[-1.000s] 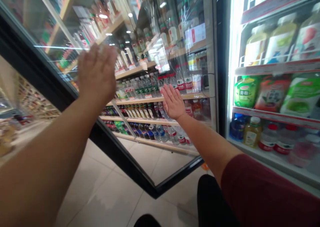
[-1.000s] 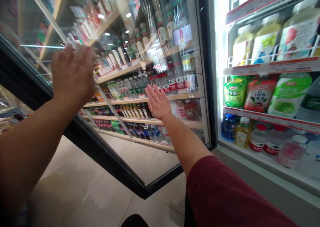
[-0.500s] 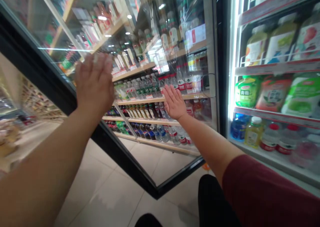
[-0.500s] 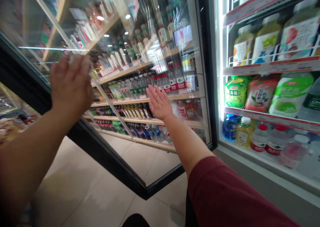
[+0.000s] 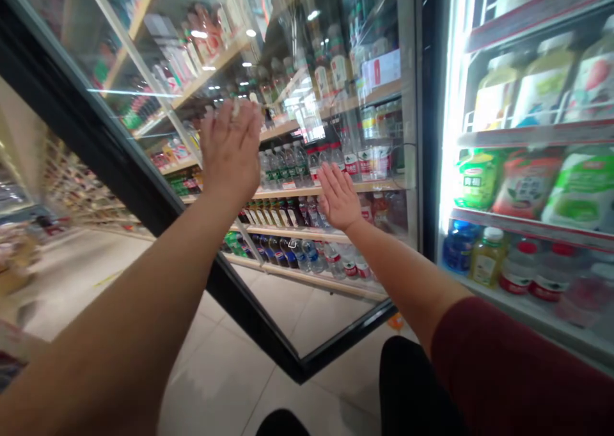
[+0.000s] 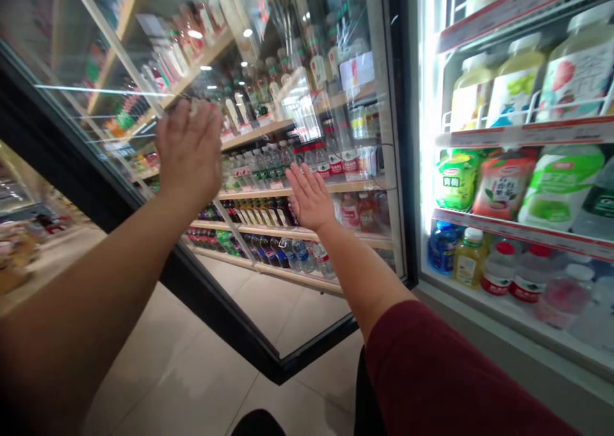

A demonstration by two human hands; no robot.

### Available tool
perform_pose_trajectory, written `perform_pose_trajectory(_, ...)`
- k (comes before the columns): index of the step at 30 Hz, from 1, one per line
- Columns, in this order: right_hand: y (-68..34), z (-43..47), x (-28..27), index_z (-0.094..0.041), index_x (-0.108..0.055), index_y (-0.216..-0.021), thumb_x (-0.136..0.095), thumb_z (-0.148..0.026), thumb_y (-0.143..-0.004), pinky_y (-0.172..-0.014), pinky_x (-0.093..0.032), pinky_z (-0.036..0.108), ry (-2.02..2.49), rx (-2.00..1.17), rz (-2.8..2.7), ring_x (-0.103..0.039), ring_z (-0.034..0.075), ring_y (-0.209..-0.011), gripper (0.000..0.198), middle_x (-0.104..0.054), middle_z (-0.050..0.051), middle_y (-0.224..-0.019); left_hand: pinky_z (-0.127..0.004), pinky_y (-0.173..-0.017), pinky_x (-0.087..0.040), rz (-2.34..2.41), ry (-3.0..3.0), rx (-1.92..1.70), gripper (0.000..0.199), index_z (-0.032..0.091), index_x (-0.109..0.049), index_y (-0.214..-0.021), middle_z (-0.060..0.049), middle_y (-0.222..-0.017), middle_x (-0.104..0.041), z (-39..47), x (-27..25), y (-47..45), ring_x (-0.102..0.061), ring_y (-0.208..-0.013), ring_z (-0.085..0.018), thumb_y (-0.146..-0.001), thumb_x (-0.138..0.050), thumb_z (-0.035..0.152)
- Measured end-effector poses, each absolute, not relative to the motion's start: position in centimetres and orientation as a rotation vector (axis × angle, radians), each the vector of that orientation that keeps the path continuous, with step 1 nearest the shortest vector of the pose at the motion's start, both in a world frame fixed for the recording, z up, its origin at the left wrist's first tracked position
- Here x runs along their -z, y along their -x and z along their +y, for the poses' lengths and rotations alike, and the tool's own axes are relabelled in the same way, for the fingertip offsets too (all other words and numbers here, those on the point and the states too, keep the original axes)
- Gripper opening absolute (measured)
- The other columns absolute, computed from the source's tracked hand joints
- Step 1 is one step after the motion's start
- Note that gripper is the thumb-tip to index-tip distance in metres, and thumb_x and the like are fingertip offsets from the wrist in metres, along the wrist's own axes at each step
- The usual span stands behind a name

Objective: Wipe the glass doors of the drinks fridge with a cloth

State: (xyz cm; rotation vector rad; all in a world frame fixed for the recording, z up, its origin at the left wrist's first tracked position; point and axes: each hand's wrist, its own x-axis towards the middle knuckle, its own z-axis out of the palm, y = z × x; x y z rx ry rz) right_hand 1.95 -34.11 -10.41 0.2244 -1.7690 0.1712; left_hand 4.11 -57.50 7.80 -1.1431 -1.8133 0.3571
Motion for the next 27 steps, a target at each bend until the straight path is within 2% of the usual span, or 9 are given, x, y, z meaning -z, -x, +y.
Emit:
perform_pose_trajectory(2,-2.0,-34.1,10.4,-0.017,-0.042,-0.168,-0.021,-0.04,-0.112,-0.14,-0.023,0.049,-0.227,-0.174,-1.783,-0.023,0.023,-0.169,0.063,-0.037,0.009,-0.175,-0.062,-0.137,0.012,-1.796,1.152,-0.334,0.066,0.008,-0.016,-0.173,-0.011,-0.18,-0.007,-56.5,-5.9,-4.2,0.027,-0.162,-0.022,-0.109,-0.031,0.021)
perform_pose_trajectory(5,-2.0,-34.2,10.2,-0.017,-0.041,-0.168,-0.022,-0.04,-0.113,-0.14,-0.022,0.048,-0.216,-0.183,-1.799,-0.022,0.022,-0.169,0.063,-0.036,0.009,-0.176,-0.045,-0.142,-0.007,-1.796,1.352,-0.485,0.055,0.03,-0.042,-0.165,0.002,-0.173,-0.035,-55.5,-2.4,-4.5,-0.017,-0.166,-0.011,-0.111,-0.033,0.021)
perform_pose_trajectory(7,-2.1,-34.2,10.2,-0.017,-0.041,-0.168,-0.022,-0.04,-0.113,-0.14,-0.023,0.047,-0.214,-0.183,-1.795,-0.023,0.022,-0.169,0.063,-0.036,0.008,-0.175,-0.053,-0.142,-0.005,-1.795,1.398,-0.528,0.053,0.035,-0.047,-0.162,0.004,-0.17,-0.041,-55.6,-1.9,-4.9,-0.027,-0.164,-0.015,-0.112,-0.035,0.021)
perform_pose_trajectory(10,-2.3,-34.1,10.3,-0.018,-0.044,-0.167,-0.022,-0.04,-0.112,-0.139,-0.026,0.048,-0.227,-0.181,-1.781,-0.026,0.023,-0.168,0.063,-0.039,0.008,-0.174,-0.073,-0.135,0.001,-1.785,1.17,-0.402,0.062,0.025,-0.029,-0.172,-0.007,-0.177,-0.025,-56.9,-3.6,-5.5,-0.012,-0.168,-0.027,-0.11,-0.038,0.021)
perform_pose_trajectory(14,-3.6,-34.0,10.0,-0.018,-0.047,-0.164,-0.026,-0.037,-0.11,-0.137,-0.031,0.051,-0.232,-0.234,-1.776,-0.031,0.025,-0.166,0.061,-0.043,0.008,-0.172,-0.062,-0.14,-0.005,-1.789,0.874,-0.197,0.073,0.012,-0.01,-0.175,-0.008,-0.18,-0.003,-58.4,-5.7,-6.0,0.007,-0.167,-0.027,-0.11,-0.039,0.029)
perform_pose_trajectory(17,-5.8,-34.7,7.8,-0.014,-0.041,-0.167,-0.03,-0.037,-0.109,-0.137,-0.034,0.049,-0.24,-0.299,-1.73,-0.034,0.025,-0.163,0.063,-0.043,0.011,-0.17,-0.048,-0.142,-0.012,-1.825,0.908,-0.155,0.07,0.007,-0.009,-0.174,-0.008,-0.18,-0.007,-58.5,-5.5,-6.0,0.004,-0.167,-0.022,-0.113,-0.028,0.036)
perform_pose_trajectory(20,-8.1,-36.8,3.5,-0.013,-0.032,-0.171,-0.033,-0.037,-0.11,-0.139,-0.032,0.045,-0.334,-0.238,-1.764,-0.029,0.024,-0.166,0.066,-0.036,0.01,-0.174,-0.048,-0.14,-0.019,-1.802,0.954,-0.098,0.076,0.003,-0.01,-0.172,-0.015,-0.178,0.001,-58.3,-5.1,-6.0,0.007,-0.166,-0.025,-0.114,-0.031,0.048)
perform_pose_trajectory(22,-8.8,-38.3,0.7,-0.02,-0.038,-0.169,-0.033,-0.035,-0.112,-0.14,-0.031,0.044,-0.498,-0.103,-1.868,-0.032,0.021,-0.165,0.06,-0.042,0.005,-0.171,-0.049,-0.139,-0.021,-1.797,0.92,-0.075,0.077,0.005,-0.014,-0.172,-0.014,-0.178,0.006,-58.3,-5.2,-6.1,0.012,-0.164,-0.027,-0.114,-0.03,0.052)
perform_pose_trajectory(27,-8.1,-40.2,-2.0,-0.022,-0.056,-0.156,-0.046,-0.042,-0.115,-0.138,-0.035,0.038,-0.682,0.063,-1.962,-0.045,0.018,-0.155,0.046,-0.053,0.003,-0.163,-0.045,-0.139,-0.015,-1.849,0.95,-0.263,0.079,0.001,-0.031,-0.166,-0.015,-0.179,-0.007,-59.3,-6.3,-5.9,0.017,-0.163,-0.026,-0.111,-0.027,0.058)
